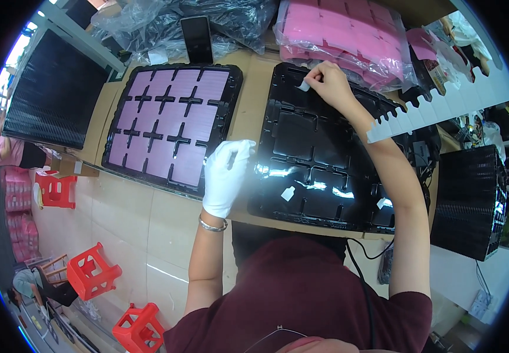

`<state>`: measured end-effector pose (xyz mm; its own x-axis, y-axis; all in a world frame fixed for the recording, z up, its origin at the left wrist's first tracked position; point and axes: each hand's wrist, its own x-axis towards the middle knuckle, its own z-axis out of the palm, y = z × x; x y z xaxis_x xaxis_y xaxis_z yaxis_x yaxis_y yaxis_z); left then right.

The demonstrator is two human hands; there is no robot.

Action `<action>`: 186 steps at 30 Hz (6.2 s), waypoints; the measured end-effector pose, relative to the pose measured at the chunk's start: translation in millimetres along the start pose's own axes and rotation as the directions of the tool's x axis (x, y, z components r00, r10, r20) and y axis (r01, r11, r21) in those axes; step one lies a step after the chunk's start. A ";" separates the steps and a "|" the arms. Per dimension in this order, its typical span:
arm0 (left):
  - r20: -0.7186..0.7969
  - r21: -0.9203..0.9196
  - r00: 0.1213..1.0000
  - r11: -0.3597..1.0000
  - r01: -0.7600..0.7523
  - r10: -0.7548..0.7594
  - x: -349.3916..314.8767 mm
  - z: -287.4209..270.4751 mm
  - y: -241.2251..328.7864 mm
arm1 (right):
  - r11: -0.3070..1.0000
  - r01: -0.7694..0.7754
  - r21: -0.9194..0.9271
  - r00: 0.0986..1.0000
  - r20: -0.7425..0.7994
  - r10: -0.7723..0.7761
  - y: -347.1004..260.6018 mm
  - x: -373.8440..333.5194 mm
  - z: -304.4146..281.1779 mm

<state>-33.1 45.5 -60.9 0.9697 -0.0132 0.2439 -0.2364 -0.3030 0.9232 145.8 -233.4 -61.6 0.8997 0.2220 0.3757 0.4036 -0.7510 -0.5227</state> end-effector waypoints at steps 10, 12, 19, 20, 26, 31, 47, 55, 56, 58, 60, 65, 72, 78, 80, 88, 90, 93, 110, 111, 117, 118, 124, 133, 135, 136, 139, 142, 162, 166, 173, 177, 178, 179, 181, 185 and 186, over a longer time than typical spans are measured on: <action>-0.170 -0.099 0.976 0.988 0.119 -0.135 -21.7 -18.0 -5.0 | 0.846 -0.049 0.531 0.650 -0.626 0.431 91.3 -45.4 -185.5; -0.159 -0.079 0.972 0.984 0.162 -0.173 -24.6 -20.3 -5.5 | 0.924 -0.244 -0.293 0.459 -0.874 -0.156 105.8 -37.7 -249.3; -0.099 0.019 0.982 0.986 0.165 -0.163 -35.2 -9.9 -13.8 | 0.478 -0.453 -0.752 0.808 -0.573 -0.136 135.5 -63.3 -307.0; -0.142 -0.043 0.971 0.982 0.186 -0.191 -36.7 -4.2 -10.1 | 0.791 -0.350 -0.501 0.872 -0.482 0.080 122.1 -77.1 -284.9; -0.103 -0.075 0.976 0.980 0.184 -0.191 -42.7 5.2 -9.5 | 0.854 -0.310 -0.417 0.950 -0.111 0.291 79.4 -139.7 -157.9; -0.077 -0.059 0.980 0.983 0.176 -0.181 -41.5 9.6 1.6 | 0.808 -0.450 -0.382 0.868 0.028 0.496 82.7 -137.8 -145.5; -0.050 -0.031 0.980 0.982 0.189 -0.190 -48.8 3.3 -3.5 | 0.796 -0.507 -0.332 0.829 0.068 0.556 105.4 -131.0 -134.6; -0.049 -0.077 0.979 0.977 0.196 -0.200 -52.9 1.8 -6.5 | 0.705 -0.576 -0.412 0.785 -0.039 0.619 91.0 -130.6 -131.2; -0.053 -0.076 0.976 0.975 0.209 -0.213 -52.6 2.1 -6.1 | 0.670 -0.615 -0.416 0.745 -0.028 0.666 85.7 -127.1 -132.8; -0.056 -0.077 0.977 0.976 0.201 -0.206 -52.9 1.1 -8.4 | 0.657 -0.629 -0.417 0.730 -0.025 0.683 86.9 -125.1 -132.2; -0.054 -0.081 0.979 0.978 0.194 -0.198 -51.9 0.6 -10.4 | 0.640 -0.645 -0.418 0.712 -0.025 0.701 86.0 -124.8 -132.9; -0.058 -0.081 0.980 0.980 0.184 -0.189 -50.1 3.8 -7.0 | 0.692 -0.556 -0.461 0.798 -0.061 0.600 80.3 -130.7 -126.1; -0.149 -0.110 0.987 0.993 0.044 -0.060 -58.8 -3.6 -12.5 | 0.953 -0.102 0.286 0.964 -0.209 0.166 49.8 -177.0 -134.4; -0.199 -0.095 0.968 0.986 0.137 -0.154 -76.0 -18.9 -10.0 | -0.020 -0.400 0.916 0.800 0.360 0.480 -21.6 -203.7 -134.7; -0.187 -0.111 0.967 0.982 0.155 -0.174 -78.0 -20.2 -6.3 | -0.284 -0.432 0.856 0.789 0.511 0.341 -37.4 -198.1 -121.5; -0.073 -0.086 0.997 0.996 0.028 -0.034 -76.5 -1.6 4.2 | 0.962 -0.138 0.235 0.945 0.323 0.056 -128.6 -170.9 -43.0; -0.079 -0.077 0.997 0.997 0.017 -0.023 -78.9 -3.9 3.1 | 0.979 -0.118 0.167 0.918 0.395 0.043 -138.7 -170.6 -37.3; -0.014 -0.063 0.998 0.996 0.055 -0.056 -83.0 -9.5 4.1 | 0.981 -0.116 0.158 0.912 0.408 0.042 -142.7 -174.2 -27.8; -0.027 -0.072 0.997 0.995 0.065 -0.067 -82.4 -13.2 -2.0 | 0.999 -0.006 -0.045 0.958 0.286 0.018 -147.4 -182.2 -8.4; -0.025 -0.071 0.997 0.995 0.066 -0.068 -82.8 -13.0 -2.5 | 0.983 0.155 -0.094 0.954 0.274 -0.124 -148.3 -182.1 -8.1; -0.077 -0.067 0.997 0.998 0.010 -0.015 -88.9 -15.3 -9.9 | 0.830 0.227 0.509 0.892 0.234 -0.388 -160.9 -231.0 -43.8; -0.107 -0.126 0.993 0.991 0.033 -0.046 -89.4 -15.2 -6.2 | 0.625 -0.156 0.765 0.950 0.288 -0.116 -157.6 -241.8 -54.9; -0.116 -0.132 0.991 0.990 0.051 -0.066 -89.3 -9.4 0.9 | -0.227 -0.453 0.862 0.724 0.504 0.472 -91.6 -277.2 -132.3; -0.015 -0.132 0.999 0.991 -0.035 0.033 -80.7 15.1 24.4 | 0.866 -0.500 -0.024 0.866 0.006 0.500 -49.5 -283.3 -159.6; -0.018 -0.184 0.999 0.982 -0.031 0.028 -80.3 20.9 22.8 | 0.839 -0.543 -0.044 0.838 0.039 0.544 -52.5 -277.9 -158.4; -0.011 -0.186 0.999 0.982 -0.032 0.031 -80.5 21.9 22.8 | 0.814 -0.577 -0.068 0.810 0.082 0.581 -52.7 -276.0 -158.9; 0.008 -0.138 1.000 0.990 -0.022 0.024 -80.1 21.7 22.2 | 0.865 -0.489 -0.110 0.848 0.172 0.501 -45.9 -273.2 -158.7; -0.001 -0.168 1.000 0.986 -0.024 0.024 -79.5 21.4 21.9 | 0.862 -0.500 -0.082 0.841 0.191 0.506 -45.6 -270.3 -161.6; -0.011 -0.125 0.999 0.991 0.038 -0.039 -74.7 24.1 19.2 | 0.985 0.024 -0.172 0.959 0.283 0.027 -41.7 -287.7 -150.2; -0.043 -0.090 0.999 0.996 0.006 -0.010 -77.7 19.2 16.6 | 0.985 -0.156 0.072 0.923 0.365 0.120 -66.0 -286.3 -202.2; -0.036 -0.087 0.998 0.995 -0.045 0.042 -65.0 19.1 25.8 | 0.970 -0.173 0.171 0.888 -0.399 0.229 102.4 -143.7 -277.0; 0.013 -0.170 1.000 0.985 0.019 -0.017 -56.1 20.6 31.1 | 0.806 -0.253 -0.535 0.752 -0.633 -0.185 251.6 -59.2 -434.3; -0.061 -0.063 0.998 0.998 -0.028 0.024 -63.5 15.7 35.3 | 0.852 -0.198 -0.485 0.758 -0.627 -0.181 204.7 -25.0 -396.2; -0.098 -0.044 0.995 0.999 -0.026 0.021 -68.7 13.3 36.8 | 0.977 0.127 0.170 0.969 -0.230 -0.086 119.0 -42.2 -388.4; -0.148 -0.074 0.989 0.997 -0.008 -0.003 -69.5 16.3 38.1 | 0.805 -0.225 -0.549 0.947 -0.318 0.048 81.4 -12.4 -351.7; -0.156 -0.060 0.988 0.998 -0.006 -0.003 -59.8 13.3 26.4 | 0.753 0.214 -0.622 0.864 -0.239 -0.443 140.7 8.3 -297.7; -0.138 -0.030 0.990 0.999 0.016 -0.020 -60.6 8.0 23.2 | 0.785 0.322 -0.529 0.875 -0.150 -0.460 105.5 15.0 -250.7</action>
<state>-96.9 31.7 -56.7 0.9565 0.1245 0.2638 -0.2223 -0.2742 0.9356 160.2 -465.1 80.7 0.5772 0.4461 0.6840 0.5185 -0.8473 0.1151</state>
